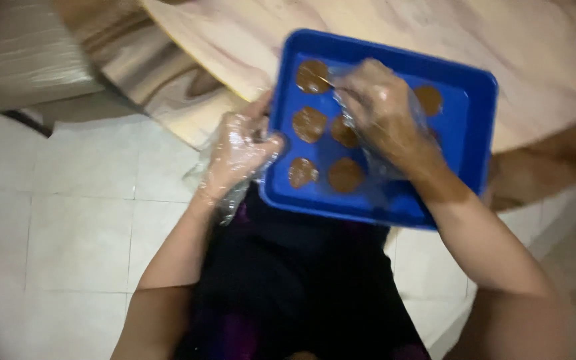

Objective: Shaping small portions of dough into balls and arranging them on a tray before pressing them flat.

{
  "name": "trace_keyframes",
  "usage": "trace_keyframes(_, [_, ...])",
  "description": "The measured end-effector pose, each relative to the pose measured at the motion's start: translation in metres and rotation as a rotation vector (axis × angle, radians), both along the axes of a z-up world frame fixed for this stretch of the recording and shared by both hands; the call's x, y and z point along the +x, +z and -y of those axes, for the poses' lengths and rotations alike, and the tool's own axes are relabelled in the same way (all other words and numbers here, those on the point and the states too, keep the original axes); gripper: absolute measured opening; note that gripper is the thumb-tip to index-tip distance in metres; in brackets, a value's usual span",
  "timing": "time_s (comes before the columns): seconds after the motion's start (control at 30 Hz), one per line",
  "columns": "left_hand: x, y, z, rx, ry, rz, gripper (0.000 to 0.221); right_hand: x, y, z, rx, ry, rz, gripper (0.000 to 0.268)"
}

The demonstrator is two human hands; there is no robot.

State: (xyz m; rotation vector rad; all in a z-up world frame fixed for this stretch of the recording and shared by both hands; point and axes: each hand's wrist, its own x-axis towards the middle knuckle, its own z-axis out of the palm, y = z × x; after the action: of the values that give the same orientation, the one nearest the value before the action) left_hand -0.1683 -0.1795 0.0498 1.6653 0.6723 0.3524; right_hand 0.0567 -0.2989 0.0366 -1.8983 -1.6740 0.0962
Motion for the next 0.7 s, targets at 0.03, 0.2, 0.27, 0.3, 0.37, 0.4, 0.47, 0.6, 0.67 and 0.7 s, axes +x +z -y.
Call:
trace_keyframes(0.03, [0.0,-0.016,-0.002,0.057,0.014,0.0,0.071,0.005,-0.007,-0.003,0.08,0.104,0.052,0.012])
trace_keyframes(0.2, [0.008,-0.029,0.0,0.076,-0.011,0.062,0.07,0.022,-0.039,-0.001,0.158,0.183,0.05,0.014])
trace_keyframes(0.27, [0.007,-0.022,0.002,0.092,0.058,0.078,0.074,0.02,-0.048,-0.002,0.063,0.116,0.071,0.02])
trace_keyframes(0.3, [0.011,-0.017,0.005,0.09,0.03,0.083,0.074,0.02,-0.051,-0.002,0.061,0.088,0.076,0.02])
trace_keyframes(0.37, [0.014,-0.006,0.01,-0.035,0.052,0.14,0.07,0.019,-0.057,-0.007,0.123,0.061,0.173,0.016])
trace_keyframes(0.4, [0.014,-0.007,0.011,-0.036,0.039,0.139,0.07,0.017,-0.053,-0.005,0.122,0.048,0.173,0.016])
trace_keyframes(0.47, [0.011,-0.008,0.009,0.049,0.031,0.107,0.065,0.012,-0.045,-0.005,0.059,0.064,0.188,0.03])
trace_keyframes(0.6, [0.012,-0.004,0.011,0.048,0.023,0.114,0.061,-0.018,0.036,-0.006,-0.453,-0.354,-0.697,0.035])
trace_keyframes(0.67, [0.014,-0.005,0.012,-0.024,0.059,0.13,0.065,-0.017,0.034,-0.007,-0.445,-0.339,-0.676,0.035])
trace_keyframes(0.7, [0.014,-0.012,0.009,-0.017,0.062,0.139,0.065,-0.014,0.023,-0.002,-0.438,-0.335,-0.668,0.035])
